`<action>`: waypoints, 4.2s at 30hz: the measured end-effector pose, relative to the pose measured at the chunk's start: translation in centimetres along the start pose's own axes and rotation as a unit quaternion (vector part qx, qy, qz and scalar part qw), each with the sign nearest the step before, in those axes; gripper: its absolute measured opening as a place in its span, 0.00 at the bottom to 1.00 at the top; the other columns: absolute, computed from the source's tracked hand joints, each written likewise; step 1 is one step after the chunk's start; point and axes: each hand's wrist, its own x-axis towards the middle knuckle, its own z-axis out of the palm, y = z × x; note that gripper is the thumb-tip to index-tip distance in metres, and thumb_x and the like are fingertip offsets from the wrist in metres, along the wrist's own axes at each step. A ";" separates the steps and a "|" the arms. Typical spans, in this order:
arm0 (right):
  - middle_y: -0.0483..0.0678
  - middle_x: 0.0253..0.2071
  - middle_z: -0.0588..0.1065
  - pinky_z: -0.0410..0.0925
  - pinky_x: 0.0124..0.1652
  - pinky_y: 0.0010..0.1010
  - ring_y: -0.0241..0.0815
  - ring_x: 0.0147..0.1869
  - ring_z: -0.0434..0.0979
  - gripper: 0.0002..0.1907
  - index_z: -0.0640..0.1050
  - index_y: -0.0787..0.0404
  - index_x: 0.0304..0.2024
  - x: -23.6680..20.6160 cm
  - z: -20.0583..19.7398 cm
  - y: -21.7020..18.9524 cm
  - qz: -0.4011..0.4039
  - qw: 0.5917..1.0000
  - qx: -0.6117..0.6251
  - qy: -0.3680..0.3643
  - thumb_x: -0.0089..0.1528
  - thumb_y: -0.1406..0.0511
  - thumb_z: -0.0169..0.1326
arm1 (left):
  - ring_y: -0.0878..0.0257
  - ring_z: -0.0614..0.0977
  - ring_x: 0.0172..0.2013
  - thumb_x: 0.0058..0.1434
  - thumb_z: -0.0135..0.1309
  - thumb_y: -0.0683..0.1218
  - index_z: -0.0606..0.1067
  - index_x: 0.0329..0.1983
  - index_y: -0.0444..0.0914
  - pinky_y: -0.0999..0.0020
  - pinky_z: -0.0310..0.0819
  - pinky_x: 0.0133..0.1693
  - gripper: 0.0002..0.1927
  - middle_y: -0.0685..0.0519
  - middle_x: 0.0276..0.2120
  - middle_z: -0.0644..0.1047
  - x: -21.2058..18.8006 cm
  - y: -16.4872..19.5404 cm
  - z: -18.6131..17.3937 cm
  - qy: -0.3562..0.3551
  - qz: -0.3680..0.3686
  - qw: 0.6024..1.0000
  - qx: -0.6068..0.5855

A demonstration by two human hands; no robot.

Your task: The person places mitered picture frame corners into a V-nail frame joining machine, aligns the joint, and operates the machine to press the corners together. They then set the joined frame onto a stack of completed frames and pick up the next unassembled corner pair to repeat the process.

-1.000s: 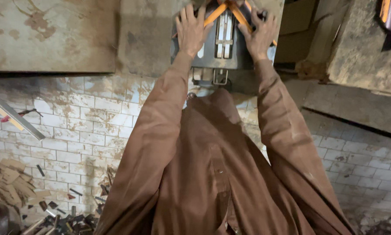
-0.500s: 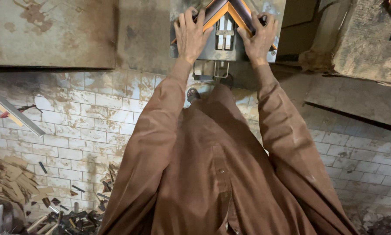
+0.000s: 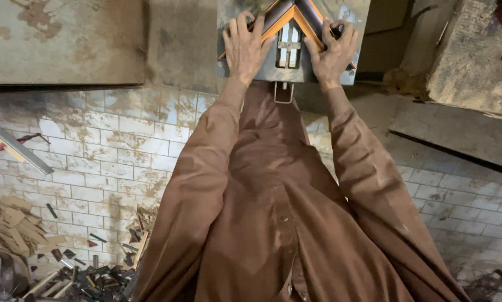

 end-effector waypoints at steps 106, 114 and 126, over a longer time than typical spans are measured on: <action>0.54 0.45 0.70 0.64 0.46 0.47 0.56 0.48 0.69 0.31 0.83 0.58 0.53 3.9 3.2 1.8 0.037 0.998 -0.048 0.004 0.60 0.44 0.69 | 0.51 0.73 0.44 0.52 0.67 0.64 0.82 0.44 0.43 0.50 0.63 0.45 0.25 0.54 0.37 0.71 -1.3 -2.9 -1.5 0.088 -0.162 0.980 -0.074; 0.53 0.47 0.71 0.65 0.48 0.47 0.57 0.50 0.70 0.29 0.83 0.56 0.54 5.0 1.6 0.2 0.053 0.998 -0.018 0.004 0.57 0.48 0.71 | 0.52 0.74 0.45 0.51 0.69 0.63 0.82 0.41 0.44 0.45 0.64 0.45 0.24 0.55 0.37 0.72 -1.0 -2.8 -2.0 0.083 -0.162 0.981 -0.065; 0.60 0.54 0.67 0.57 0.52 0.63 0.63 0.59 0.64 0.35 0.74 0.52 0.63 0.0 -2.1 -1.0 0.055 0.995 -0.079 -0.038 0.57 0.51 0.68 | 0.52 0.76 0.47 0.50 0.70 0.67 0.81 0.38 0.47 0.47 0.66 0.45 0.24 0.56 0.39 0.76 -6.0 -2.2 -4.3 0.064 -0.104 0.991 -0.060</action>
